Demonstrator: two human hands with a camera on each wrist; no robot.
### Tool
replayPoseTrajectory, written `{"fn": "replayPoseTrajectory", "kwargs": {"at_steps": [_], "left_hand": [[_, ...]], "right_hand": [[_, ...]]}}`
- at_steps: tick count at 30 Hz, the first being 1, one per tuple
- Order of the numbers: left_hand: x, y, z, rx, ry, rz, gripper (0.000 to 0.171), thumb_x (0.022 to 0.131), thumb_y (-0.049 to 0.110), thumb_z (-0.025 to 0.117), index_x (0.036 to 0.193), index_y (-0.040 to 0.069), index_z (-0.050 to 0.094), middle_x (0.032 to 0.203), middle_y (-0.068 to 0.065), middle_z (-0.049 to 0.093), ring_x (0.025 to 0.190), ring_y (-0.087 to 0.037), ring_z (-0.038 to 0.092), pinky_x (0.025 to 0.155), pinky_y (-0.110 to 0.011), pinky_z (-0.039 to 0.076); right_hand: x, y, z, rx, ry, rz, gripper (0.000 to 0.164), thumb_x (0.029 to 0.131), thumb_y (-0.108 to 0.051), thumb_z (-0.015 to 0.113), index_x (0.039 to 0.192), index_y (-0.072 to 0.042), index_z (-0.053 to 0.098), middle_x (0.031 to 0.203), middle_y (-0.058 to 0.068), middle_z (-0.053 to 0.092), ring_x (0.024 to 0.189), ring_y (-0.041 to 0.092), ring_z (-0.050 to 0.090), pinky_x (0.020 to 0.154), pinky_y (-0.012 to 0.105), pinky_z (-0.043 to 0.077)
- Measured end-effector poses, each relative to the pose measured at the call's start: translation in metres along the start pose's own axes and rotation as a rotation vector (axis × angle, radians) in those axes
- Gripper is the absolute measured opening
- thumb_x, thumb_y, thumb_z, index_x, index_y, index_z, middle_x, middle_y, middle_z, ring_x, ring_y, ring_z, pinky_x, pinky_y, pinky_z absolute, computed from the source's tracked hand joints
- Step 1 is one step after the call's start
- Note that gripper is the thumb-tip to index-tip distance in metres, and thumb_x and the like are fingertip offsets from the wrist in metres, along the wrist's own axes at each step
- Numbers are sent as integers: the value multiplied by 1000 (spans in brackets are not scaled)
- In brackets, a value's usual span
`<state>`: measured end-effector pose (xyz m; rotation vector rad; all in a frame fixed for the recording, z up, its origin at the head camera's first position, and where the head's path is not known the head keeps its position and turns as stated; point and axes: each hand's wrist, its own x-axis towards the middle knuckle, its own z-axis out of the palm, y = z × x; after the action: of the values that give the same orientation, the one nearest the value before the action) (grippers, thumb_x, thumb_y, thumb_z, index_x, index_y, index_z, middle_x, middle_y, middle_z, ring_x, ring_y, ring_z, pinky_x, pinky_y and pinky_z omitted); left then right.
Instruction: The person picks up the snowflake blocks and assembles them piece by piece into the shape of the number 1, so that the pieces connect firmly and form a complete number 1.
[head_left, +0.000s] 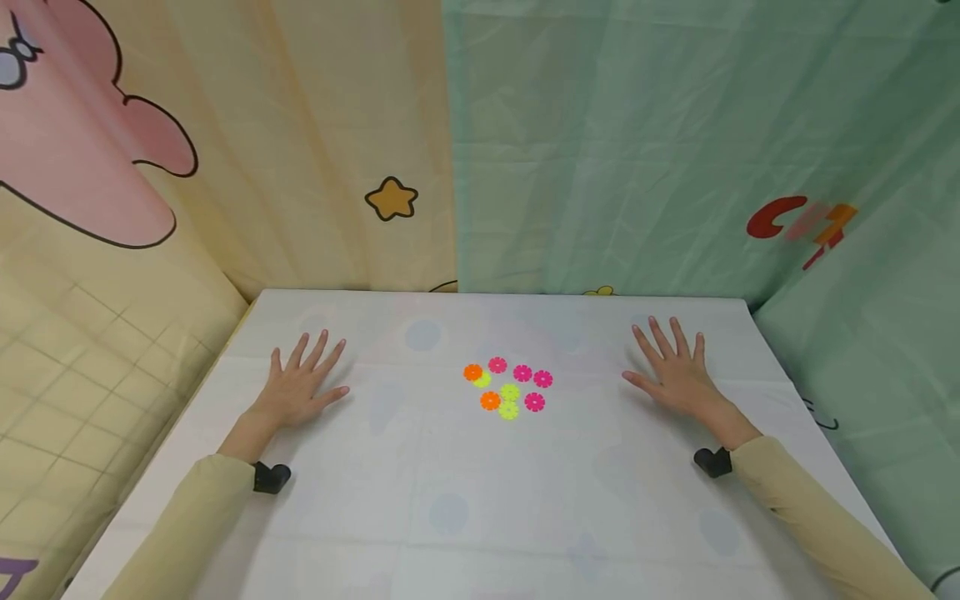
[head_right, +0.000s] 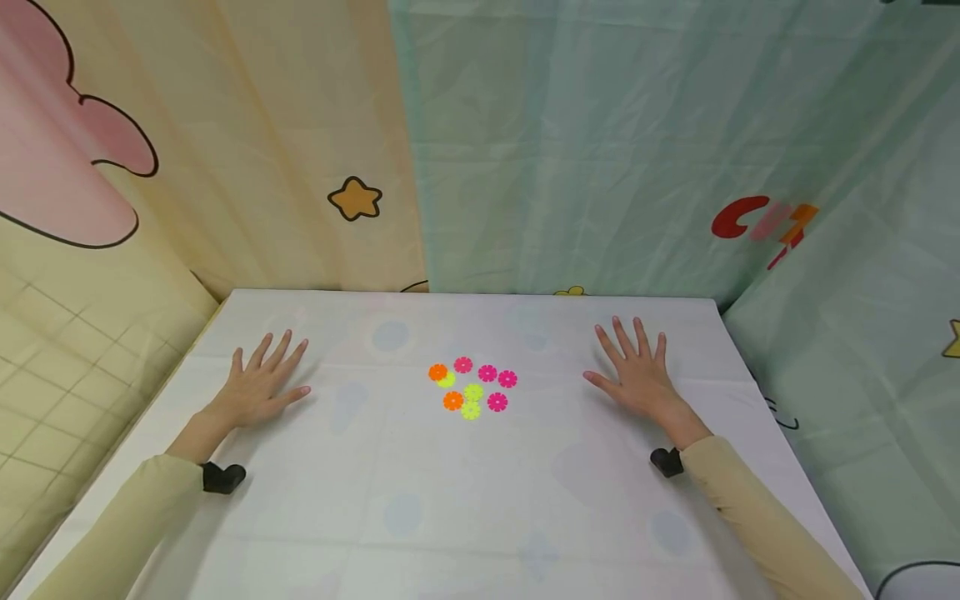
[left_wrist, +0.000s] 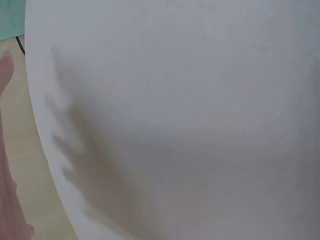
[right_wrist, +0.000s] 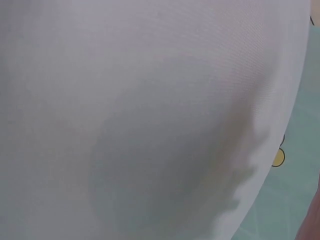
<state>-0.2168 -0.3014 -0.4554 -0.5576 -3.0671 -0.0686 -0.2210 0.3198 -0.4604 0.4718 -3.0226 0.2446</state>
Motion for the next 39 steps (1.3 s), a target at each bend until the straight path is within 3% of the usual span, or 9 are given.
{"fn": "replayPoseTrajectory", "kwargs": {"at_steps": [11,19,25,29,33,39], "left_hand": [[1,5,0,-5,45,26,80,94,56,47,155,24,8,160,-17,15,145,-46,11,105,-76,6],[3,8,-4,-1,64,35,78,94,54,48,155,24,10,159,-16,19,144,-43,16,106,-74,10],[9,16,-8,-9,84,47,74,95,52,47,155,23,14,157,-17,25,140,-41,27,105,-68,21],[13,26,-14,-33,100,64,71,95,49,50,153,21,22,154,-18,31,135,-41,36,103,-63,29],[16,39,-15,-68,117,76,69,95,48,52,152,20,26,150,-18,39,130,-40,43,100,-60,34],[15,63,-10,-94,164,84,63,93,44,57,148,18,37,141,-17,50,124,-39,50,96,-58,40]], "right_hand": [[1,-8,-2,-5,11,-10,85,93,-60,46,156,-22,3,162,17,2,147,39,-15,105,75,-7],[3,-12,-7,-30,59,-29,83,93,-57,48,156,-25,4,161,16,12,147,42,2,107,74,-1],[8,-13,-14,-86,78,-49,81,94,-51,50,156,-24,4,157,19,23,144,43,14,108,72,8],[8,-18,-18,-101,145,-106,78,92,-36,61,154,-15,18,151,23,33,138,44,27,106,69,21],[6,-28,-20,-34,213,-141,72,87,-19,68,148,-6,31,140,26,44,126,46,42,97,65,35],[1,-45,-21,122,241,-107,68,85,-9,68,145,-5,35,133,25,51,116,47,49,89,62,42]]}}
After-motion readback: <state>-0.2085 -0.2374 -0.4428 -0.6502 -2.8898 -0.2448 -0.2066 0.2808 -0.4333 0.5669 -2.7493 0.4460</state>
